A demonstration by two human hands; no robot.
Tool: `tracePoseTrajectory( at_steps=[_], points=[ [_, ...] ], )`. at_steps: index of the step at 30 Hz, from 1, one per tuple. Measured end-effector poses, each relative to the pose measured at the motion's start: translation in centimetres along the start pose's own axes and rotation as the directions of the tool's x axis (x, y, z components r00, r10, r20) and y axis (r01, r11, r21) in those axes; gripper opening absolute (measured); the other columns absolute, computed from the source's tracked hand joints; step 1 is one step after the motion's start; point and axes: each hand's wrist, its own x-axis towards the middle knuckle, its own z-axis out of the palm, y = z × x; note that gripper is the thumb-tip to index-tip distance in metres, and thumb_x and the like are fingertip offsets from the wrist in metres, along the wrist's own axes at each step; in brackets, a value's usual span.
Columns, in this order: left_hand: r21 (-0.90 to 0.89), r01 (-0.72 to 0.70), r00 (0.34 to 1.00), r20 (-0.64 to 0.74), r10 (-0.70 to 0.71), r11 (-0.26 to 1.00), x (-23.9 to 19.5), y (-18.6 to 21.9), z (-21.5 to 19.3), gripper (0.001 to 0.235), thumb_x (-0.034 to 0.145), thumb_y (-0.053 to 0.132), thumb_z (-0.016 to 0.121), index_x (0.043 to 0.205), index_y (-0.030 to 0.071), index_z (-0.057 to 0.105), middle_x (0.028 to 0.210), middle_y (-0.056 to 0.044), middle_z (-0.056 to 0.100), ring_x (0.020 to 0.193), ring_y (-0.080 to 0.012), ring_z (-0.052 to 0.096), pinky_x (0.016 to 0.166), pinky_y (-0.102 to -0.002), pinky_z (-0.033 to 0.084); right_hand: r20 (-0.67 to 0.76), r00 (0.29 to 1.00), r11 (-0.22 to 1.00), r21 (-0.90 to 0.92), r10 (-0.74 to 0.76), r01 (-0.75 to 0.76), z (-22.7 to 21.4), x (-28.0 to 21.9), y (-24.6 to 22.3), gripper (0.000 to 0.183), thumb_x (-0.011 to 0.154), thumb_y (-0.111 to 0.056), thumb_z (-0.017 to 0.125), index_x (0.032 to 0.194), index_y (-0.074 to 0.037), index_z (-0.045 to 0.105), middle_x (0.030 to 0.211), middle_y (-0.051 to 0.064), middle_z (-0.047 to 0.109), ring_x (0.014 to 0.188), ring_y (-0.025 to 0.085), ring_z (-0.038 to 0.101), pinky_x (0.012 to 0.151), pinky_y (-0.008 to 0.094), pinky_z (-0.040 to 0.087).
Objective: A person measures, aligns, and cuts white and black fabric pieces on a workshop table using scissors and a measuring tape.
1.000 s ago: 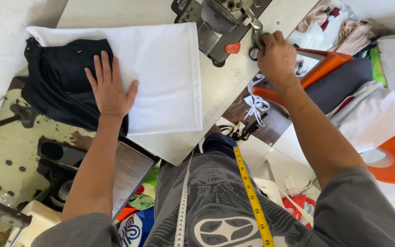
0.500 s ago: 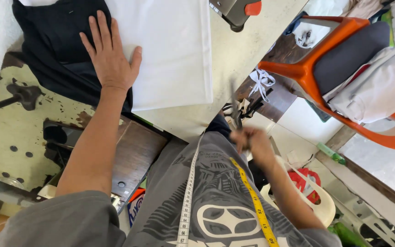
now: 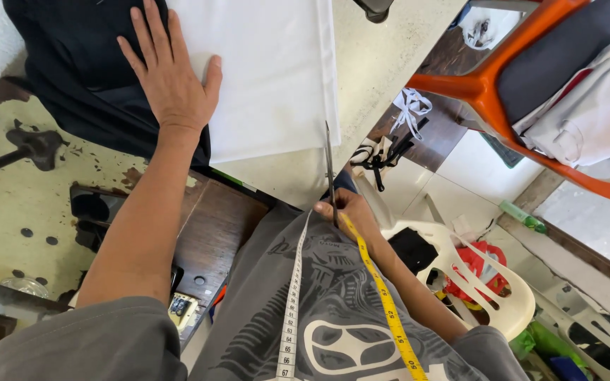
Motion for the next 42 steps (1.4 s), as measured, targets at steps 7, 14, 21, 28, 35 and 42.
tracePoseTrajectory(
  at_steps=[7, 14, 21, 28, 35, 42],
  points=[
    [0.020, 0.000, 1.000, 0.012, 0.000, 1.000, -0.1, 0.0, 0.1, 0.075, 0.121, 0.055, 0.041, 0.167, -0.001, 0.025, 0.168, -0.023, 0.013, 0.154, -0.0430, 0.007, 0.126, -0.068, 0.008, -0.085, 0.992, 0.996, 0.022, -0.088, 0.090, 0.6, 0.7, 0.1, 0.044, 0.078, -0.054, 0.080, 0.073, -0.016, 0.059, 0.069, -0.002, 0.056, 0.066, 0.011, 0.051, 0.061, 0.031, 0.038],
    [0.021, 0.015, 0.999, 0.044, -0.016, 1.000, 0.2, 0.3, -0.4, 0.076, 0.121, 0.056, 0.039, 0.168, -0.002, 0.023, 0.168, -0.022, 0.011, 0.153, -0.0428, 0.005, 0.127, -0.069, 0.007, -0.106, 0.980, 0.972, 0.151, -0.168, 0.183, 1.1, 2.0, 2.8, 0.051, 0.083, -0.043, 0.084, 0.063, -0.016, 0.044, 0.055, 0.000, 0.054, 0.054, 0.010, 0.048, 0.055, 0.031, 0.039],
    [-0.017, -0.024, 0.999, -0.045, 0.023, 1.000, 0.2, 0.2, -0.4, 0.078, 0.119, 0.054, 0.041, 0.167, -0.008, 0.037, 0.166, -0.025, 0.011, 0.152, -0.0441, 0.008, 0.123, -0.069, 0.009, -0.016, 0.995, 0.992, -0.083, -0.097, 0.095, -0.8, 1.4, -1.3, 0.054, 0.080, -0.062, 0.074, 0.070, -0.013, 0.054, 0.063, 0.000, 0.050, 0.060, 0.013, 0.047, 0.056, 0.031, 0.037],
    [-0.001, -0.036, 0.998, -0.053, 0.036, 0.999, 0.1, 0.0, -0.1, 0.075, 0.121, 0.053, 0.048, 0.167, -0.005, 0.034, 0.166, -0.023, 0.012, 0.154, -0.0433, 0.009, 0.124, -0.068, 0.010, -0.020, 1.000, 0.997, -0.077, 0.012, -0.014, -0.7, 2.5, -2.8, 0.056, 0.073, -0.066, 0.070, 0.081, -0.011, 0.060, 0.064, 0.001, 0.056, 0.058, 0.016, 0.054, 0.055, 0.032, 0.047],
    [-0.035, -0.029, 0.999, -0.032, 0.027, 0.999, 0.1, 0.3, -0.9, 0.077, 0.119, 0.050, 0.050, 0.167, -0.008, 0.035, 0.166, -0.024, 0.012, 0.153, -0.0440, 0.008, 0.123, -0.070, 0.010, -0.084, 0.994, 0.994, -0.099, -0.064, 0.056, -0.9, 0.9, -3.6, 0.050, 0.084, -0.053, 0.077, 0.065, -0.013, 0.055, 0.064, 0.002, 0.057, 0.061, 0.016, 0.054, 0.063, 0.035, 0.048],
    [-0.038, -0.037, 0.996, -0.081, 0.034, 0.999, 0.2, 0.1, -0.6, 0.076, 0.118, 0.049, 0.055, 0.165, -0.008, 0.039, 0.166, -0.024, 0.014, 0.152, -0.0436, 0.009, 0.122, -0.070, 0.011, -0.065, 0.998, 0.997, -0.083, -0.013, 0.008, -1.2, 4.2, -5.9, 0.055, 0.074, -0.065, 0.075, 0.077, -0.013, 0.056, 0.067, 0.005, 0.066, 0.062, 0.017, 0.061, 0.063, 0.033, 0.049]
  ],
)
